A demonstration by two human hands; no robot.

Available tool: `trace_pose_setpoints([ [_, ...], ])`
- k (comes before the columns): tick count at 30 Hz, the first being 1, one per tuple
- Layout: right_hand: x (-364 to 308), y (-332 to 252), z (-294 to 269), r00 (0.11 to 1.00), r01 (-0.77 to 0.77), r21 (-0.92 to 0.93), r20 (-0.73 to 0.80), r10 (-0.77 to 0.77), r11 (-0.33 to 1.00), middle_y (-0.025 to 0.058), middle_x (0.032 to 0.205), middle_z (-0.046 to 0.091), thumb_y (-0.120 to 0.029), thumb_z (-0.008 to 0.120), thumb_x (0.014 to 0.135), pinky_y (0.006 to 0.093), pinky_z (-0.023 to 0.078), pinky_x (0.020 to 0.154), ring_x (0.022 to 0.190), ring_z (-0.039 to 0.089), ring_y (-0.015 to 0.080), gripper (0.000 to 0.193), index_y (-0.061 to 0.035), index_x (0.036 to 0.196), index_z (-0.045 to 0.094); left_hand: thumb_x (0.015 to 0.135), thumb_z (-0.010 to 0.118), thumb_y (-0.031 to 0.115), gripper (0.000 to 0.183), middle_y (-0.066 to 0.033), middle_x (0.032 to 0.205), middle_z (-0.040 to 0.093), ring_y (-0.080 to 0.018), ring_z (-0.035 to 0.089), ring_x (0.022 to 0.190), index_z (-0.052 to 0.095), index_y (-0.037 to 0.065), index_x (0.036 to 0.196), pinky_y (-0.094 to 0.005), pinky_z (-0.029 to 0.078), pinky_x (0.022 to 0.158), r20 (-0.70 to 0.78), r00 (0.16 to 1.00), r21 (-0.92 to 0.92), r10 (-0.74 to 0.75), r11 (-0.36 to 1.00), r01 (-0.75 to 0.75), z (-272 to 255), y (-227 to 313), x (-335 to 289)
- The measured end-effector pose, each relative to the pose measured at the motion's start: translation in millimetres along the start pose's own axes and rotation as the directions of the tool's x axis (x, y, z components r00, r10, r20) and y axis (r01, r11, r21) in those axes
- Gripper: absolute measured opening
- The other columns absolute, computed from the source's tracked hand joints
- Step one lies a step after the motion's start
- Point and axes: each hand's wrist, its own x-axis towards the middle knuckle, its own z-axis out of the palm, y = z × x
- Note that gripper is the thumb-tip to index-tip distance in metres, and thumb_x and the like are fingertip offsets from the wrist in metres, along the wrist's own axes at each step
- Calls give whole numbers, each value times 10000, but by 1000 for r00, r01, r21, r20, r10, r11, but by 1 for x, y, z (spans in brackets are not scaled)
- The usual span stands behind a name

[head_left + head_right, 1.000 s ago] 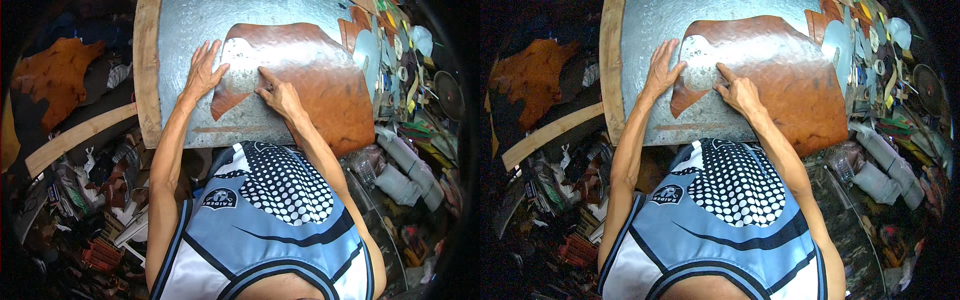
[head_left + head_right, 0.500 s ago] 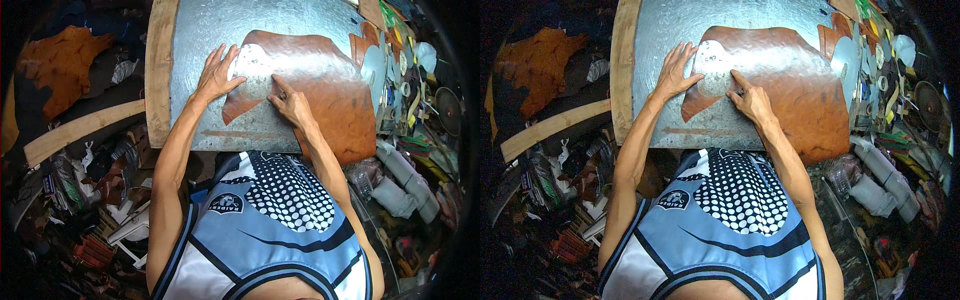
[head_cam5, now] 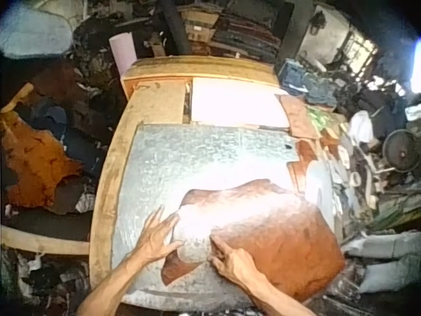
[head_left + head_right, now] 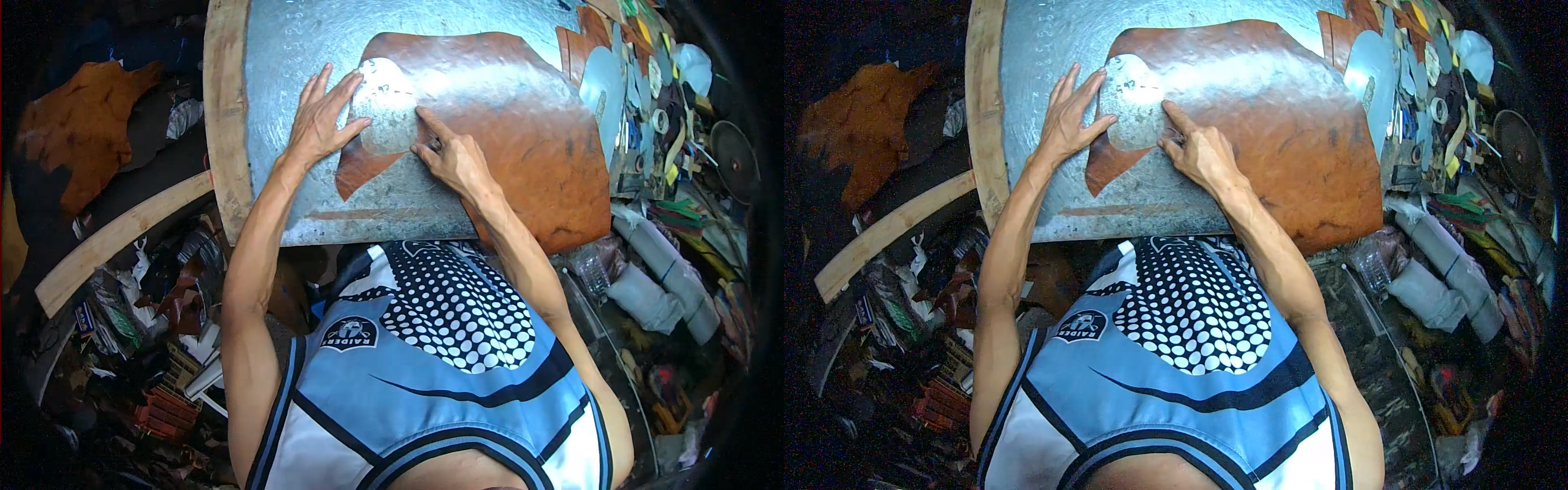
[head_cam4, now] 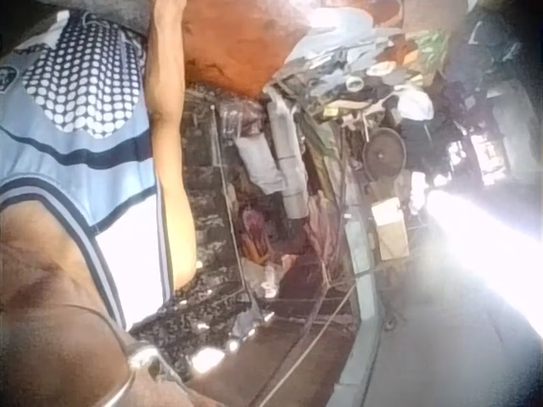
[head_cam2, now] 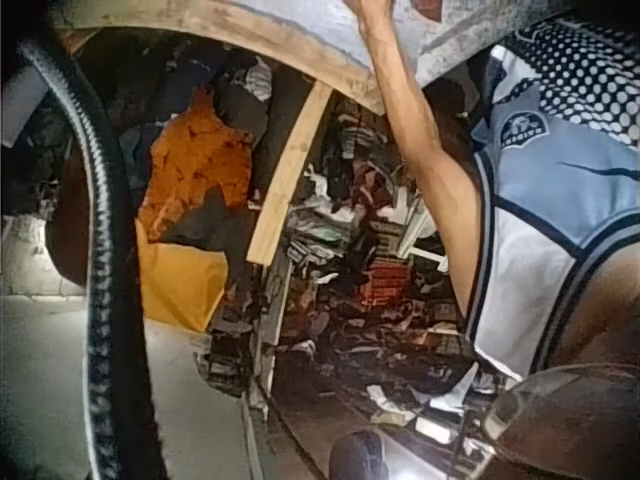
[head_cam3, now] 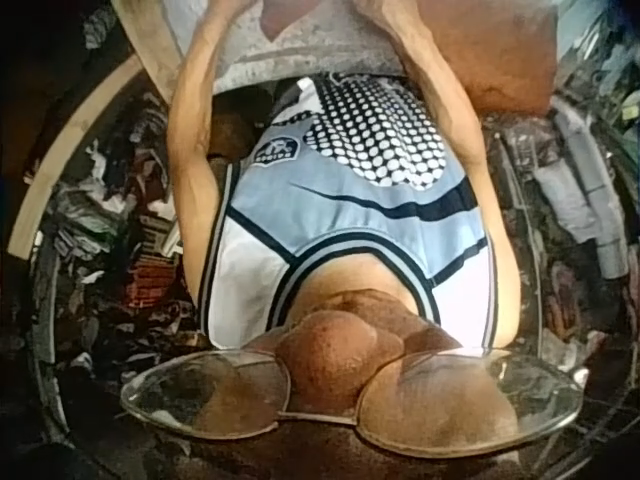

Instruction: Cutting out leather shapes using a metal template and a knife.

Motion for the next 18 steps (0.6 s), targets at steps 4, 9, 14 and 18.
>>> trace_pose_setpoints([
  [4,-17,-14,-34,939,-332,574,275,205,748,79,680,619,-262,582,952,331,531,531,569,618,203,473,-131,1395,482,827,708,402,474,-43,1492,437,-373,254,1437,649,203,1253,-542,203,1158,60,998,82,21,996,-26,-5,-1,-2],
  [9,-99,-3,-7,896,-392,897,321,308,205,20,703,517,-307,501,1015,243,460,453,512,513,106,314,-68,1216,464,829,707,395,451,-67,1486,438,-391,253,1432,661,214,1240,-553,203,1154,58,997,84,56,995,-61,-6,-3,-2],
  [14,-136,-22,18,890,-376,829,200,409,414,101,913,554,-274,500,1007,295,473,552,655,568,162,432,-30,1354,417,842,698,308,338,-123,1438,459,-407,308,1394,696,169,1150,-565,235,1136,57,992,170,117,977,-125,-11,15,4],
  [18,-126,-47,36,999,6,124,-52,1,992,206,981,559,-138,556,933,445,486,718,842,588,373,453,-19,1359,457,827,674,179,144,-123,1244,599,-325,477,1285,714,89,932,-529,324,1100,210,897,175,389,887,-426,-18,20,24],
])
